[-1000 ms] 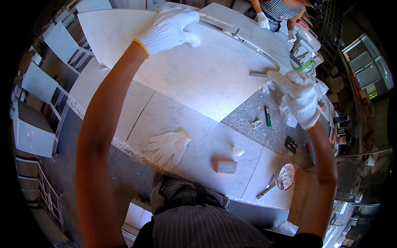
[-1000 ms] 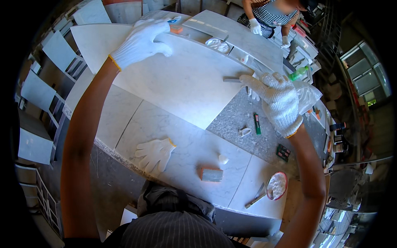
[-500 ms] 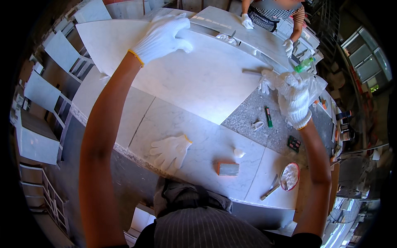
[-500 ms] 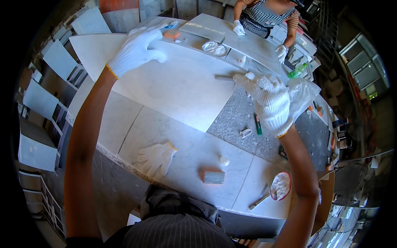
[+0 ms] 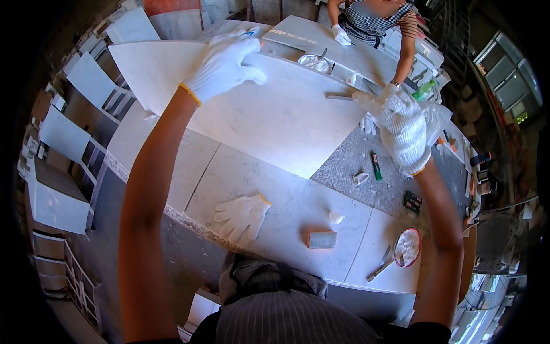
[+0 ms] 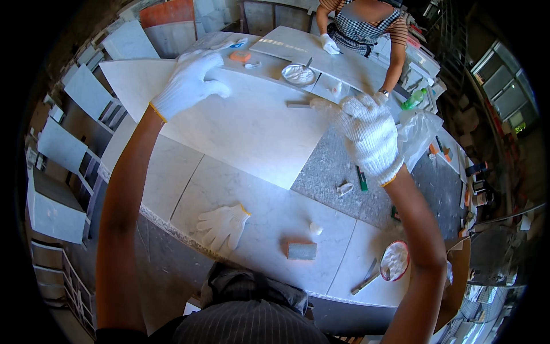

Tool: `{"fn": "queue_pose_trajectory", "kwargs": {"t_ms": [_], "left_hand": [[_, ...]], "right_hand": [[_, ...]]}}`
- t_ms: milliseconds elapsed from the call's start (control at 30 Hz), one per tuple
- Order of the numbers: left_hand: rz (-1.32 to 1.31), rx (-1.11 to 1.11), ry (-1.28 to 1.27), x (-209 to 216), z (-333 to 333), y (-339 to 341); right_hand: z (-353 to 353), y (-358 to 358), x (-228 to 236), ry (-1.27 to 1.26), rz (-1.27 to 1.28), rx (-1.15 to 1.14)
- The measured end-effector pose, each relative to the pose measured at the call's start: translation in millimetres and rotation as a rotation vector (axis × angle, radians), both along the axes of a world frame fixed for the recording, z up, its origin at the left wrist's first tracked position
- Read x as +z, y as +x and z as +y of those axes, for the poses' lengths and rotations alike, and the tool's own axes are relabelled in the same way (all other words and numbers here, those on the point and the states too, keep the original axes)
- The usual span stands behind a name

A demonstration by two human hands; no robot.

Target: The person smooths the edges of a large white stone slab using a metal file and an orange sanding block. They repeatedly file and sand the edges, then lift and reposition the slab on a wooden rack.

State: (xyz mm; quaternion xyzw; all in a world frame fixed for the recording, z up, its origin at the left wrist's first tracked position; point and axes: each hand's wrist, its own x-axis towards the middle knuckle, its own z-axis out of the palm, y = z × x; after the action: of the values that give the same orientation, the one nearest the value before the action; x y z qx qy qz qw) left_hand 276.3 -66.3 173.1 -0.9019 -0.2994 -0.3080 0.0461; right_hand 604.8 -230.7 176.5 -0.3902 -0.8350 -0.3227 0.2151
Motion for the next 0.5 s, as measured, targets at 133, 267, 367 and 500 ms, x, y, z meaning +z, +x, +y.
{"fn": "queue_pose_trajectory", "kwargs": {"t_ms": [133,267,367,500], "left_hand": [[-0.055,-0.041,0.038,0,-6,0],[-0.015,-0.017,0.022,4,-9,-2],[0.026,0.013,0.011,6,-10,-3],[0.0,-0.013,0.013,7,-13,-2]], "right_hand": [[-7,2,1,-0.029,0.021,0.006],[-14,-1,-5,-0.092,-0.023,-0.025],[-22,-6,-9,-0.126,-0.029,-0.076],[-15,-14,0,-0.068,0.013,-0.032]]}}
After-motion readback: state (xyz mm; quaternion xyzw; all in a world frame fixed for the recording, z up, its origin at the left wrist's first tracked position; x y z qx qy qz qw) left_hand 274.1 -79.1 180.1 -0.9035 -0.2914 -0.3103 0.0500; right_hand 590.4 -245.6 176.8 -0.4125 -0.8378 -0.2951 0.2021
